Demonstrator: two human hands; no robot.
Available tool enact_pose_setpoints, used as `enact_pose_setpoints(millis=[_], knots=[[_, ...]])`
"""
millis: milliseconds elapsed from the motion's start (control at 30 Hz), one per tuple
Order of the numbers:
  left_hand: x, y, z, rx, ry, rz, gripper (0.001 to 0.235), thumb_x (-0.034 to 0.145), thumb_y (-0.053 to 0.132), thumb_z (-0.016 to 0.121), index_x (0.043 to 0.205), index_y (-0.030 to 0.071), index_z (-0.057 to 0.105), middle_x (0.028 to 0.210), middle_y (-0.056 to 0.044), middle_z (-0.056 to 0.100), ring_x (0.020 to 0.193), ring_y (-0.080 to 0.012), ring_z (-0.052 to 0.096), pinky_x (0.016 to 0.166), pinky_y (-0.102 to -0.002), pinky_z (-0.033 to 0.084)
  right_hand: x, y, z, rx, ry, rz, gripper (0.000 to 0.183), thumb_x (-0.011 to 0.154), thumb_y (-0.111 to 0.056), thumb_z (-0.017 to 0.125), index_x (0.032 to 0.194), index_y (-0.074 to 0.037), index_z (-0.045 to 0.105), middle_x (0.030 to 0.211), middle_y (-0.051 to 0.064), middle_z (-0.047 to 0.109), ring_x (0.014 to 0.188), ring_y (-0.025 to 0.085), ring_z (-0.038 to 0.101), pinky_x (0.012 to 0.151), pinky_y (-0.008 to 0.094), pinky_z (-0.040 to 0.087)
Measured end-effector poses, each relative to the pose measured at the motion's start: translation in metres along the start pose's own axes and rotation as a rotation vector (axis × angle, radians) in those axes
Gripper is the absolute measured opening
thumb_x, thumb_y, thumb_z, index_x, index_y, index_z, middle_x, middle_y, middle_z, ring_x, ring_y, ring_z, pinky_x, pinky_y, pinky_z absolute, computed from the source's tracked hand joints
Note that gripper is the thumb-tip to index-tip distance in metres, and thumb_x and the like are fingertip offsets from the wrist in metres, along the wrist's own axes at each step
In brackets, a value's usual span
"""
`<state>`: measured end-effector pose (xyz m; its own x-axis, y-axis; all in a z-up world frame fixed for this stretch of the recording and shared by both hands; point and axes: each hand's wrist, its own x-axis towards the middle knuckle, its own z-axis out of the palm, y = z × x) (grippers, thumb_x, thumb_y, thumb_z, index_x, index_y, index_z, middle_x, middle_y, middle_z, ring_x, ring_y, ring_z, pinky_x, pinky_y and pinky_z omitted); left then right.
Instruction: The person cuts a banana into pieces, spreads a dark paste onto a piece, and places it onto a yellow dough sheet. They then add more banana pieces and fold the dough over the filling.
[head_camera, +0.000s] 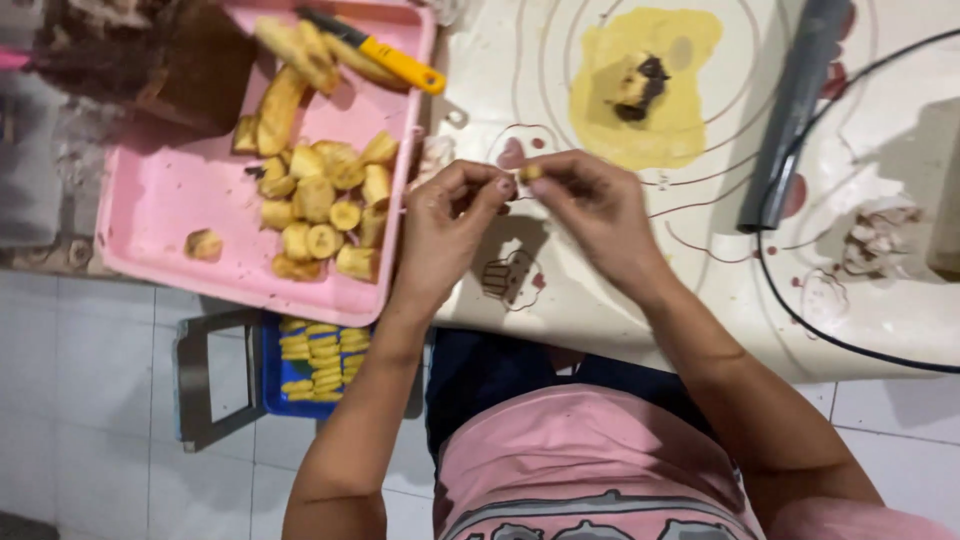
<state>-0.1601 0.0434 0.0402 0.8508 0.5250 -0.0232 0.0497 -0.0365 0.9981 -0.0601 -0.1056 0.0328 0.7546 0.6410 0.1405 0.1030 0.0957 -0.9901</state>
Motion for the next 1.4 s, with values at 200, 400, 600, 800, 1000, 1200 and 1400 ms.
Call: enact_pose_setpoints(millis=[200, 400, 600, 800, 1000, 1200, 1400], knots=[[0.048, -0.007, 0.061, 0.285, -0.099, 0.063, 0.022, 0.097, 0.027, 0.065, 0.109, 0.009, 0.068, 0.103, -0.003, 0.073, 0.087, -0.0155, 0.069, 0.076, -0.028, 0.058, 0.017, 0.007, -0.092, -0.264, 0.322, 0.021, 0.01, 0.108, -0.011, 0.065, 0.113, -0.006, 0.071, 0.105, 0.004, 0.07, 0.097, 0.012, 0.064, 0.088, 0.027, 0.06], [0.093, -0.035, 0.093, 0.531, -0.133, 0.141, 0.029, 0.099, 0.027, 0.062, 0.124, 0.011, 0.066, 0.121, -0.01, 0.072, 0.092, -0.0251, 0.072, 0.076, -0.036, 0.062, 0.04, 0.026, -0.104, -0.292, 0.365, 0.21, 0.013, 0.104, -0.012, 0.065, 0.115, -0.007, 0.07, 0.101, 0.003, 0.069, 0.093, 0.011, 0.063, 0.085, 0.024, 0.063], [0.104, -0.045, 0.101, 0.58, -0.158, 0.156, 0.032, 0.098, 0.014, 0.064, 0.129, 0.005, 0.065, 0.124, -0.014, 0.071, 0.105, -0.0257, 0.072, 0.088, -0.036, 0.066, 0.048, 0.045, -0.106, -0.2, 0.315, 0.207, 0.013, 0.105, -0.008, 0.059, 0.116, -0.005, 0.065, 0.098, 0.003, 0.065, 0.09, 0.01, 0.061, 0.084, 0.022, 0.058], [0.108, -0.048, 0.106, 0.613, -0.17, 0.153, 0.03, 0.097, 0.016, 0.064, 0.126, 0.009, 0.067, 0.121, -0.011, 0.073, 0.104, -0.0253, 0.07, 0.083, -0.036, 0.064, 0.05, 0.046, -0.105, -0.19, 0.312, 0.225, 0.012, 0.105, -0.009, 0.059, 0.112, -0.004, 0.066, 0.097, 0.005, 0.068, 0.09, 0.011, 0.066, 0.087, 0.022, 0.063], [0.111, -0.051, 0.106, 0.614, -0.187, 0.223, 0.027, 0.098, 0.018, 0.064, 0.123, 0.009, 0.068, 0.12, -0.011, 0.074, 0.106, -0.027, 0.069, 0.083, -0.036, 0.063, 0.045, 0.028, -0.094, -0.452, 0.398, 0.159, 0.006, 0.104, -0.008, 0.066, 0.104, -0.014, 0.063, 0.085, -0.002, 0.059, 0.066, 0.006, 0.048, 0.061, 0.024, 0.042], [0.113, -0.053, 0.103, 0.66, -0.241, 0.183, 0.036, 0.095, 0.016, 0.069, 0.131, 0.01, 0.065, 0.124, -0.013, 0.073, 0.109, -0.0263, 0.068, 0.087, -0.036, 0.062, 0.047, 0.036, -0.101, -0.513, 0.37, 0.103, 0.011, 0.102, -0.003, 0.069, 0.107, -0.009, 0.077, 0.087, -0.001, 0.072, 0.068, 0.006, 0.051, 0.059, 0.022, 0.044], [0.116, -0.053, 0.1, 0.607, -0.258, 0.189, 0.037, 0.094, 0.006, 0.07, 0.13, 0.007, 0.064, 0.125, -0.017, 0.07, 0.107, -0.0259, 0.073, 0.09, -0.033, 0.067, 0.048, 0.039, -0.1, -0.538, 0.357, 0.093, 0.005, 0.1, -0.005, 0.074, 0.101, -0.01, 0.074, 0.086, 0.0, 0.069, 0.069, 0.006, 0.052, 0.059, 0.024, 0.046]])
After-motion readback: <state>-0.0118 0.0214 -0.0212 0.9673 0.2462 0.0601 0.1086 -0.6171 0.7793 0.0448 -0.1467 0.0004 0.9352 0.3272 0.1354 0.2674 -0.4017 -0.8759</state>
